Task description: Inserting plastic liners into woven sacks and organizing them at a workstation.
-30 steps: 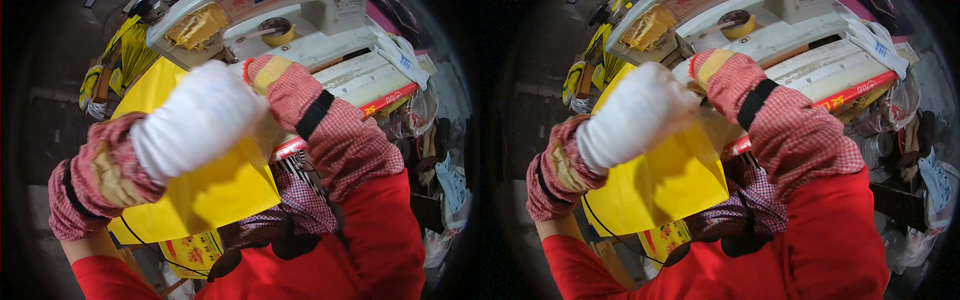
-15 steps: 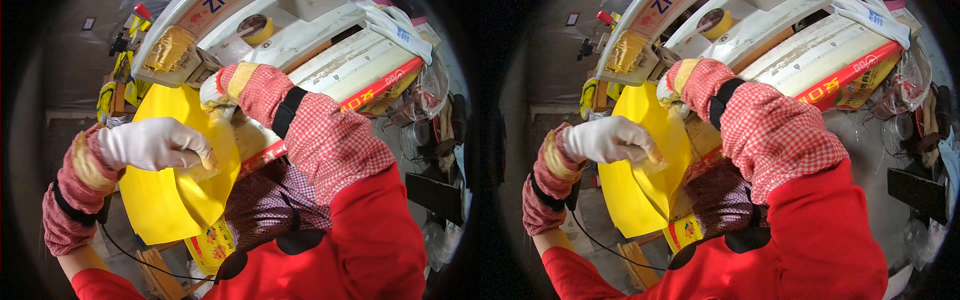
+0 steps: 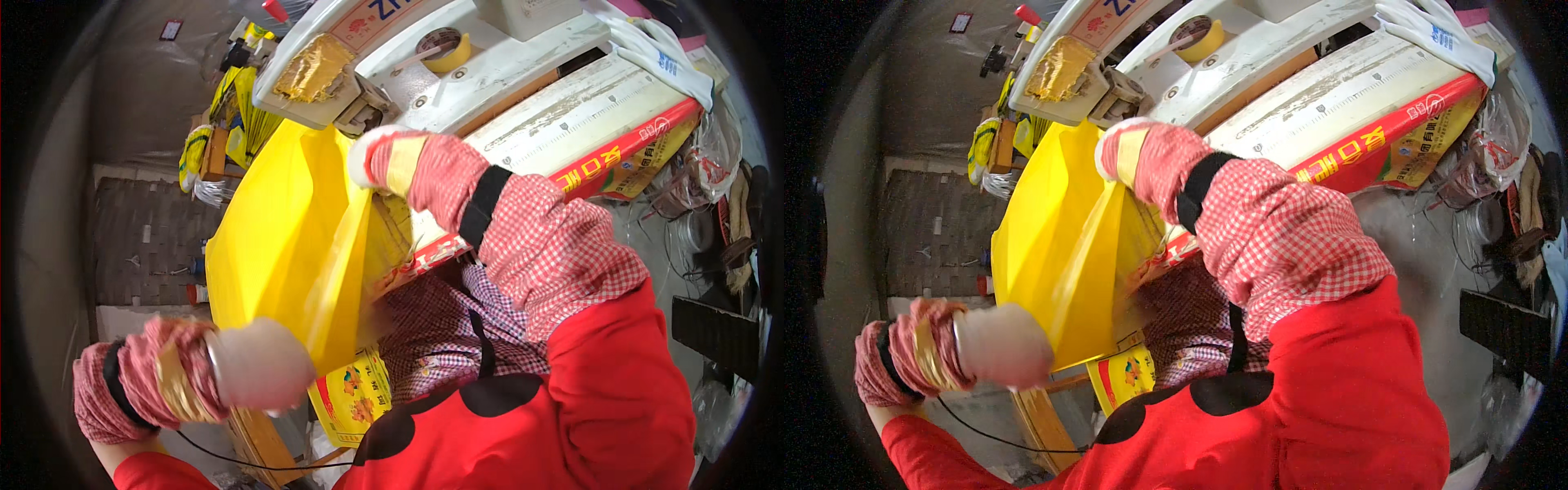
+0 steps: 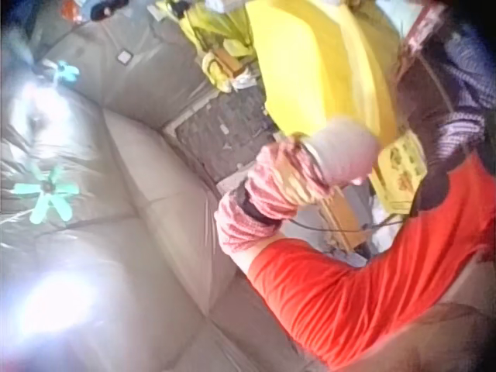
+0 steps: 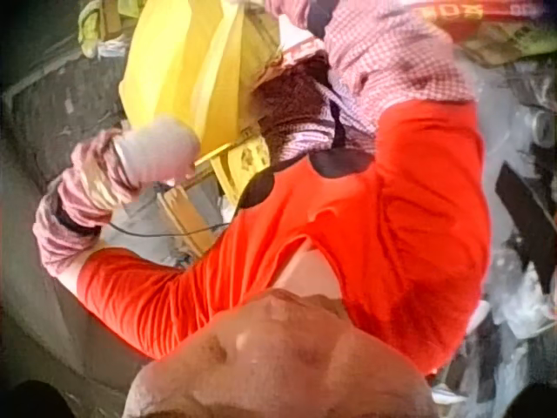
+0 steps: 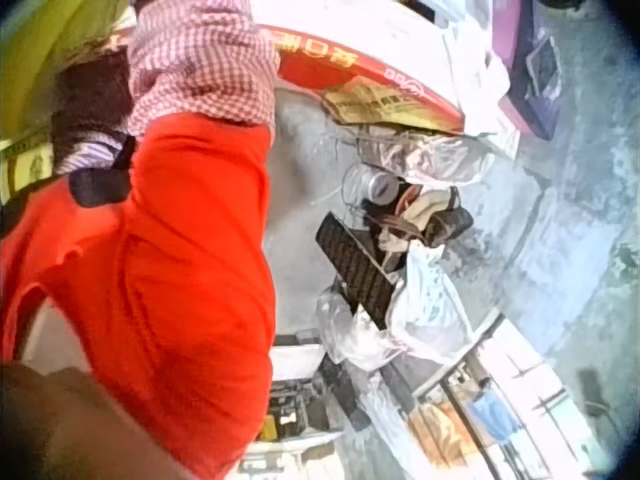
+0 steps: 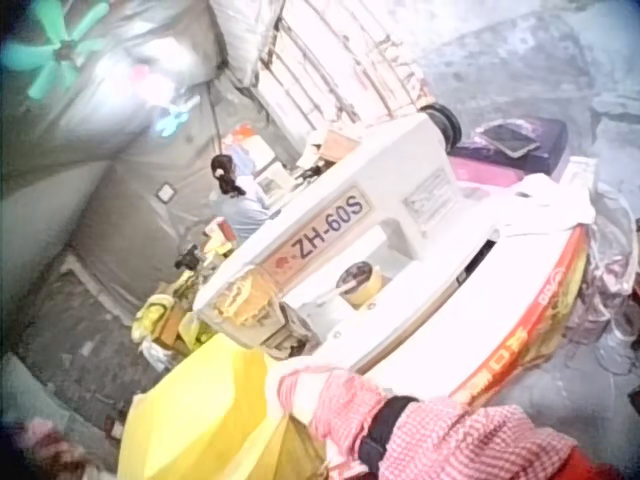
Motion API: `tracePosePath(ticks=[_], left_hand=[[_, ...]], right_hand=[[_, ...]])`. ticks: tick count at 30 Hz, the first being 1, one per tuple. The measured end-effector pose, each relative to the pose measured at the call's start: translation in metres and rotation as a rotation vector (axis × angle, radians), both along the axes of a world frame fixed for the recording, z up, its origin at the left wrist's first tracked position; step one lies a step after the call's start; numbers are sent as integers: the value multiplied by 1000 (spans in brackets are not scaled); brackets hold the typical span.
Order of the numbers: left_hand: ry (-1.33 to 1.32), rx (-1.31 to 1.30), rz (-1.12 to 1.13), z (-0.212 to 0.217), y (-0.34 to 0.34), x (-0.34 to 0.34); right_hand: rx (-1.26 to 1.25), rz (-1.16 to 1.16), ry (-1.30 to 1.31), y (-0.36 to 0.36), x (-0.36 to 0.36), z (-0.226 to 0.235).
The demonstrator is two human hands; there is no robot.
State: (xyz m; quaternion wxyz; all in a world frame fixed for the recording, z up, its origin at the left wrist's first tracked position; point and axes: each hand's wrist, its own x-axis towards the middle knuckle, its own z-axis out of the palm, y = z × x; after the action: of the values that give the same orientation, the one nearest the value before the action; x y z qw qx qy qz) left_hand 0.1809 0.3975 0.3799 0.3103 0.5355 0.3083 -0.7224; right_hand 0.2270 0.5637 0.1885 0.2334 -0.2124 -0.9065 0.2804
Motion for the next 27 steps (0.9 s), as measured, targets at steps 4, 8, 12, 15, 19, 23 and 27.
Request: tracePosePath(ticks=[4, 8, 12, 15, 19, 23, 27], left_hand=[[-432, -2, -303, -42, -27, 42], [-1100, 164, -288, -86, -62, 21], [-963, 38, -246, -83, -51, 30], [-915, 115, -228, -67, -43, 28], [-867, 149, -241, -73, -54, 18], [-968, 173, -217, -78, -61, 9], [-1179, 202, -250, -76, -52, 6]], right_hand=[[655, -559, 60, -8, -60, -157], [756, -26, 195, -155, 41, -44], [-121, 433, -646, -168, 39, 11], [-345, 86, -57, -147, 26, 12], [-296, -570, 311, -97, 48, 34], [-443, -651, -234, -90, 7, 21], [-401, -711, -321, -83, -12, -3]])
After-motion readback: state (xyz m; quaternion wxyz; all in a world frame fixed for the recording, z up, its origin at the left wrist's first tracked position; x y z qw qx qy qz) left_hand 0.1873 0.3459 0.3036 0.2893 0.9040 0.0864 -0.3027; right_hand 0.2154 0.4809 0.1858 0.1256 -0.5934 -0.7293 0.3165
